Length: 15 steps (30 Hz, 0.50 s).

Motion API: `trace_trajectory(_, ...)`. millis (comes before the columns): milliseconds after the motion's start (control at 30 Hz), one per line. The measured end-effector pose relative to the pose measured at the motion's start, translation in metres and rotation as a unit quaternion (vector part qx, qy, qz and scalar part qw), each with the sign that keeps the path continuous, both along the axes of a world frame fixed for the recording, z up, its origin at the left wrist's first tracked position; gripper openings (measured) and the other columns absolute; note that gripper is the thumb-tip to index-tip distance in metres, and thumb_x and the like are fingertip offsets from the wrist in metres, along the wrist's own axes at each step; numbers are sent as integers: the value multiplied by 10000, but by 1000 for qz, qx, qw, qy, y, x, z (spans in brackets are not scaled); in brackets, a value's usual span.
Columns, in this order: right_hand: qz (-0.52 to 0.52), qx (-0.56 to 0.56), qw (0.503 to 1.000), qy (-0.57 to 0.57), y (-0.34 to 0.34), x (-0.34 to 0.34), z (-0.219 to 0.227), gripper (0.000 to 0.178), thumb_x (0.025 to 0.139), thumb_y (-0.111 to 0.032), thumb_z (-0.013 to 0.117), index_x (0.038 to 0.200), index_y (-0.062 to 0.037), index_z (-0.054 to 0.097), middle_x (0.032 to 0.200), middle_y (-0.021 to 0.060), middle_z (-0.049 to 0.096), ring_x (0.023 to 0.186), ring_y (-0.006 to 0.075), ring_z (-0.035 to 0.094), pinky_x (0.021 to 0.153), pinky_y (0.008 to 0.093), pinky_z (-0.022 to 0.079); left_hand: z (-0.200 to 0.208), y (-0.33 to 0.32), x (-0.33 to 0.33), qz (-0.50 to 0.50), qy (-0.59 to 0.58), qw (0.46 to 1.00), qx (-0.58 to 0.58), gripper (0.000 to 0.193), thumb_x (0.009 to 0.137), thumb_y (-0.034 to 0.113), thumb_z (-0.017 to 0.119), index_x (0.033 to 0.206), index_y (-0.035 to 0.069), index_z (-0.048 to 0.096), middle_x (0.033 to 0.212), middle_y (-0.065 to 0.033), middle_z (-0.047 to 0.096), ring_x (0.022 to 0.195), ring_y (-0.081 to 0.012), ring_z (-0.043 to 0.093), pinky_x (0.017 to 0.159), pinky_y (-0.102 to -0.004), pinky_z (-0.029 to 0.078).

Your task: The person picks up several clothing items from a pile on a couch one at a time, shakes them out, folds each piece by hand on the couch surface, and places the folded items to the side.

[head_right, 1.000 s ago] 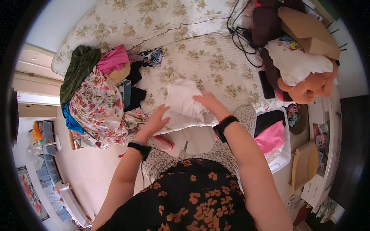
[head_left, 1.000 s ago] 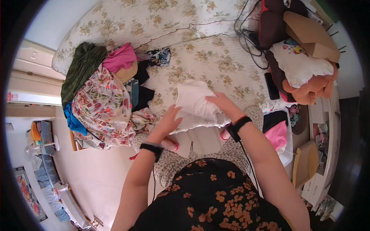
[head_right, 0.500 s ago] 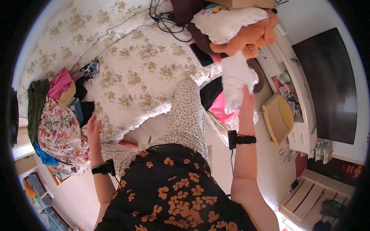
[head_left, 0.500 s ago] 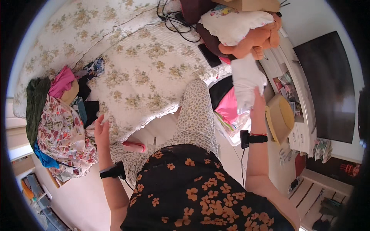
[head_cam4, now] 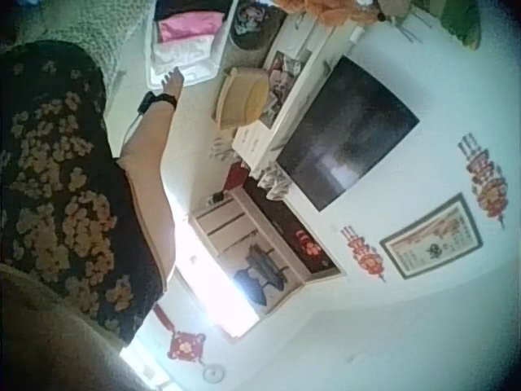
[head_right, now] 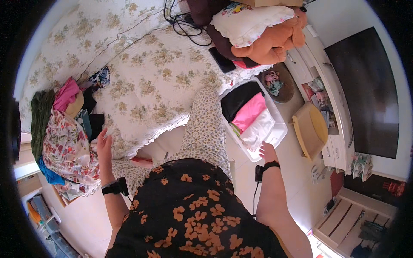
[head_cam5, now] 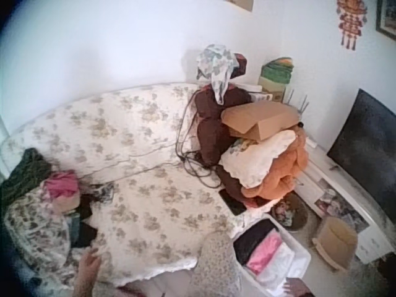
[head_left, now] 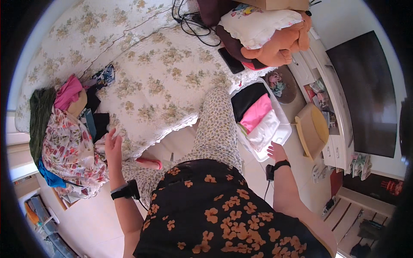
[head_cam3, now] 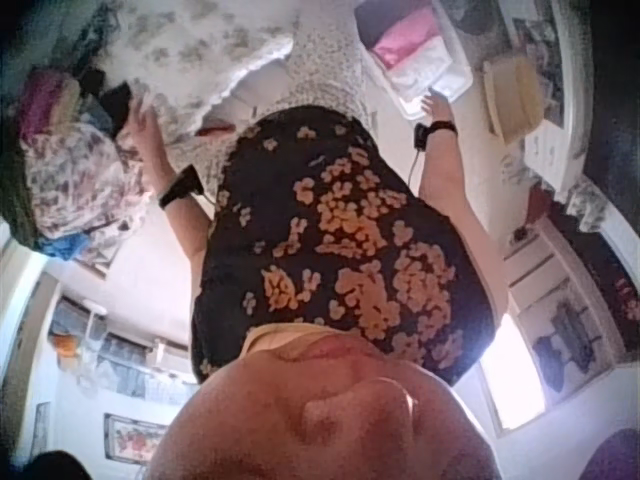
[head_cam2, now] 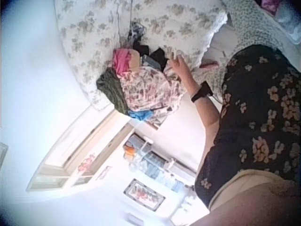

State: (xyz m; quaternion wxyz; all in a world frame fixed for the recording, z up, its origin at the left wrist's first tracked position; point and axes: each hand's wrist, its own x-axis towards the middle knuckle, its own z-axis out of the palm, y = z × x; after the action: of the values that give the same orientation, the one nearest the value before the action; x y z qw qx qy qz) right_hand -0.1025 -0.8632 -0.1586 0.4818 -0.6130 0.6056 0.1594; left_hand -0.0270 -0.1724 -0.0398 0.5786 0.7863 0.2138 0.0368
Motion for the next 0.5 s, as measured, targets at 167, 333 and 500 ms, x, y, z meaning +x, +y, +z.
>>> trace_trajectory(167,179,39,973,-139,30,70,4,366,869,-307,558,1154,-79,543,991,72,614,901,195,583,796,388,457,-4,26,-12,3,18,1000,25,374,905,120,547,1262,24,487,1052,-60,584,874,-91,532,777,-229,421)
trace_trajectory(333,451,-125,816,-340,117,195,44,460,879,-288,560,1246,-13,524,1129,90,602,1017,168,555,872,290,431,-29,38,-37,37,-10,993,111,342,880,166,568,1197,41,543,1125,-87,590,981,-181,569,874,-311,446)
trace_trajectory(500,573,20,744,-343,260,262,66,413,915,-223,530,1249,19,509,1247,112,547,1167,196,494,998,293,359,1,6,-41,29,19,992,123,354,818,146,588,1154,41,554,1050,-150,595,987,-266,581,786,-369,495)
